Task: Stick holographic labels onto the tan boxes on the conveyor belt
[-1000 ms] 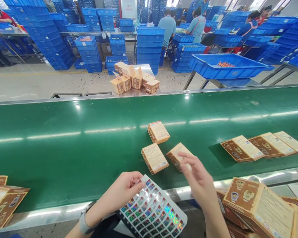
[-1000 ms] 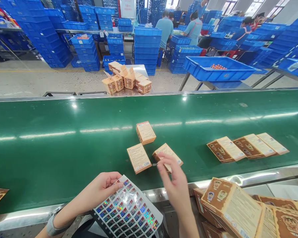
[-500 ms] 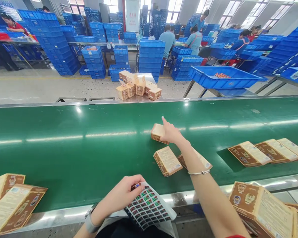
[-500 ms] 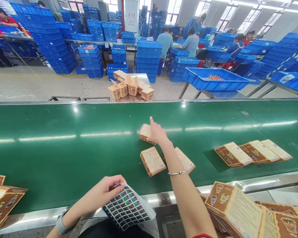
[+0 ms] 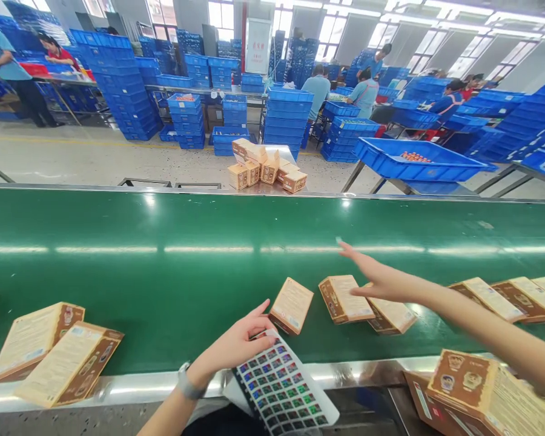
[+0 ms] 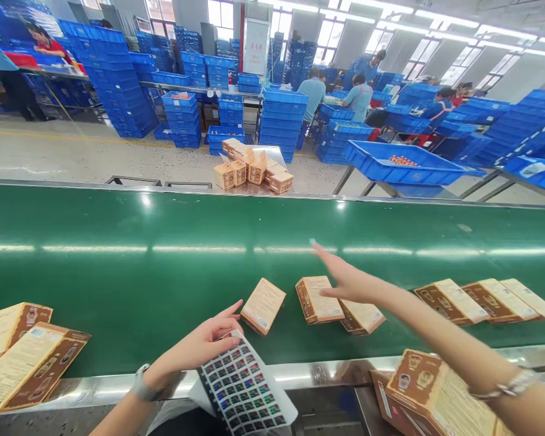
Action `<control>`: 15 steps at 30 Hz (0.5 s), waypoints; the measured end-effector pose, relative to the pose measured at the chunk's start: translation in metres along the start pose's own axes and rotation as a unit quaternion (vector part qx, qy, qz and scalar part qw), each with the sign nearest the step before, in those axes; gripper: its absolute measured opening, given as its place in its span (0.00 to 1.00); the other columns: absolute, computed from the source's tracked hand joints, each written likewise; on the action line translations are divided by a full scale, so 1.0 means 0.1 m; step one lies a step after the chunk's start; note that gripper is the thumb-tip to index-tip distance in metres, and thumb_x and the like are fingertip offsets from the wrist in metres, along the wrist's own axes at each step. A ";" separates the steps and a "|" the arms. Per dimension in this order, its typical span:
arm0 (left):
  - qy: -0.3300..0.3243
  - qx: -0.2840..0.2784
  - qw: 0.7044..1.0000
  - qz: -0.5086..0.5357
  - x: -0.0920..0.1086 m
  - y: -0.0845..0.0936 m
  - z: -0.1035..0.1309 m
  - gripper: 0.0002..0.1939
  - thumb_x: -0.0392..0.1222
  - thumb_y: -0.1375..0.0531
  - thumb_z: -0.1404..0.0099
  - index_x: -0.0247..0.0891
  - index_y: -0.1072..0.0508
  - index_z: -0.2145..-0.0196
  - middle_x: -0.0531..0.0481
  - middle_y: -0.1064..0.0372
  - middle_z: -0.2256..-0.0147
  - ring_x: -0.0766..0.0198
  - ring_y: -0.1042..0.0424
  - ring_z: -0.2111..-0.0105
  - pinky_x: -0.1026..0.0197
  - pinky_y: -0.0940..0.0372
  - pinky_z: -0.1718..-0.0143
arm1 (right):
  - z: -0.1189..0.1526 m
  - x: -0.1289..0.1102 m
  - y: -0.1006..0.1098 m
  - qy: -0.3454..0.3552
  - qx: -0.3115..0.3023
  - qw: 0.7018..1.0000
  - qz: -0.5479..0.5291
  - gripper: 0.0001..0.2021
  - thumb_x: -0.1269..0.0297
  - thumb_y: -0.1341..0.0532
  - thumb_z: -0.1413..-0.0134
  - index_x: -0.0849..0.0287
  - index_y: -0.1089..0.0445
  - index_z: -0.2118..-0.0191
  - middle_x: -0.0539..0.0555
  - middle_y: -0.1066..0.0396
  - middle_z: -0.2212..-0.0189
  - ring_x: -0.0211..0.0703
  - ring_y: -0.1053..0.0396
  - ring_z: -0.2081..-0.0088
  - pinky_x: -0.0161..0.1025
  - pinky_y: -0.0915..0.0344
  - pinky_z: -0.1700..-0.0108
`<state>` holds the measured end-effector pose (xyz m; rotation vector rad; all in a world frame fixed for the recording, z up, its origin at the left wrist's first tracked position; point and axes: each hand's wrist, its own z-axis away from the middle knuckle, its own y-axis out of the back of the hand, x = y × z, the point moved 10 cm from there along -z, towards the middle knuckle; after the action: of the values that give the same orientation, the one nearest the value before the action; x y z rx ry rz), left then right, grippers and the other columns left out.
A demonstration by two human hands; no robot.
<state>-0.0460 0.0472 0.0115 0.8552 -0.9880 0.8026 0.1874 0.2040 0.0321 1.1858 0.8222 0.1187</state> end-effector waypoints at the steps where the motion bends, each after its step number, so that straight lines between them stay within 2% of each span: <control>1: -0.010 -0.004 1.000 -0.017 0.02 -0.05 -0.07 0.10 0.47 0.40 0.36 0.39 0.24 0.66 0.39 0.44 0.34 0.47 0.48 0.33 0.48 0.41 0.40 | 0.13 0.33 0.12 -0.066 0.001 0.997 -0.028 0.54 0.60 0.32 0.53 0.64 0.67 0.28 0.67 0.49 0.32 0.62 0.48 0.33 0.52 0.42 0.37; 3: -0.018 0.001 0.998 -0.056 0.07 -0.11 -0.19 0.06 0.42 0.39 0.37 0.40 0.23 0.66 0.42 0.46 0.33 0.49 0.49 0.32 0.47 0.46 0.36 | 0.45 0.90 0.22 -0.197 -0.007 0.978 -0.068 0.59 0.51 0.33 0.54 0.71 0.70 0.28 0.75 0.45 0.36 0.64 0.42 0.36 0.51 0.38 0.40; 4: -0.020 0.003 0.997 -0.068 0.10 -0.14 -0.23 0.06 0.40 0.39 0.37 0.40 0.22 0.66 0.43 0.46 0.33 0.50 0.48 0.33 0.48 0.47 0.36 | 0.63 1.11 0.23 -0.253 -0.004 0.964 -0.084 0.60 0.48 0.32 0.55 0.74 0.70 0.29 0.78 0.42 0.38 0.66 0.39 0.38 0.50 0.37 0.42; 6: -0.026 0.002 0.997 -0.072 0.16 -0.21 -0.29 0.06 0.38 0.39 0.38 0.40 0.21 0.67 0.43 0.39 0.36 0.52 0.44 0.35 0.48 0.47 0.36 | 0.90 1.34 0.16 -0.320 0.004 0.941 -0.109 0.62 0.47 0.31 0.59 0.78 0.65 0.30 0.81 0.36 0.43 0.67 0.33 0.43 0.48 0.34 0.44; 8: -0.032 -0.012 0.998 -0.047 0.19 -0.33 -0.35 0.06 0.37 0.39 0.39 0.39 0.21 0.68 0.42 0.33 0.41 0.52 0.41 0.36 0.50 0.45 0.37 | 1.00 1.37 0.01 -0.336 0.014 0.931 -0.140 0.62 0.48 0.30 0.63 0.74 0.62 0.29 0.77 0.32 0.45 0.65 0.26 0.51 0.47 0.30 0.50; 10: -0.055 -0.033 0.998 -0.008 0.23 -0.50 -0.42 0.07 0.36 0.40 0.40 0.39 0.20 0.68 0.43 0.29 0.44 0.51 0.41 0.36 0.50 0.45 0.37 | 0.98 1.32 -0.16 -0.335 0.012 0.923 -0.190 0.64 0.48 0.30 0.67 0.67 0.64 0.28 0.73 0.33 0.43 0.59 0.23 0.61 0.46 0.26 0.62; 13: -0.107 -0.041 0.990 0.077 0.30 -0.70 -0.57 0.07 0.34 0.40 0.41 0.37 0.21 0.69 0.42 0.28 0.45 0.52 0.39 0.37 0.52 0.44 0.37 | 0.81 1.20 -0.30 -0.318 0.027 0.910 -0.264 0.66 0.49 0.29 0.71 0.61 0.66 0.28 0.72 0.38 0.39 0.47 0.25 0.74 0.42 0.31 0.78; 15: -0.128 -0.018 0.986 0.106 0.33 -0.71 -0.65 0.07 0.34 0.40 0.41 0.35 0.21 0.69 0.41 0.31 0.43 0.53 0.36 0.39 0.54 0.42 0.38 | 0.65 1.13 -0.31 -0.292 0.038 0.913 -0.280 0.65 0.50 0.29 0.71 0.59 0.64 0.28 0.72 0.36 0.40 0.42 0.29 0.78 0.40 0.34 0.81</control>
<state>0.0506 0.0795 0.0053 0.8435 -1.3336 0.8666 0.2981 0.1963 -0.0425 0.9348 0.6002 -0.7175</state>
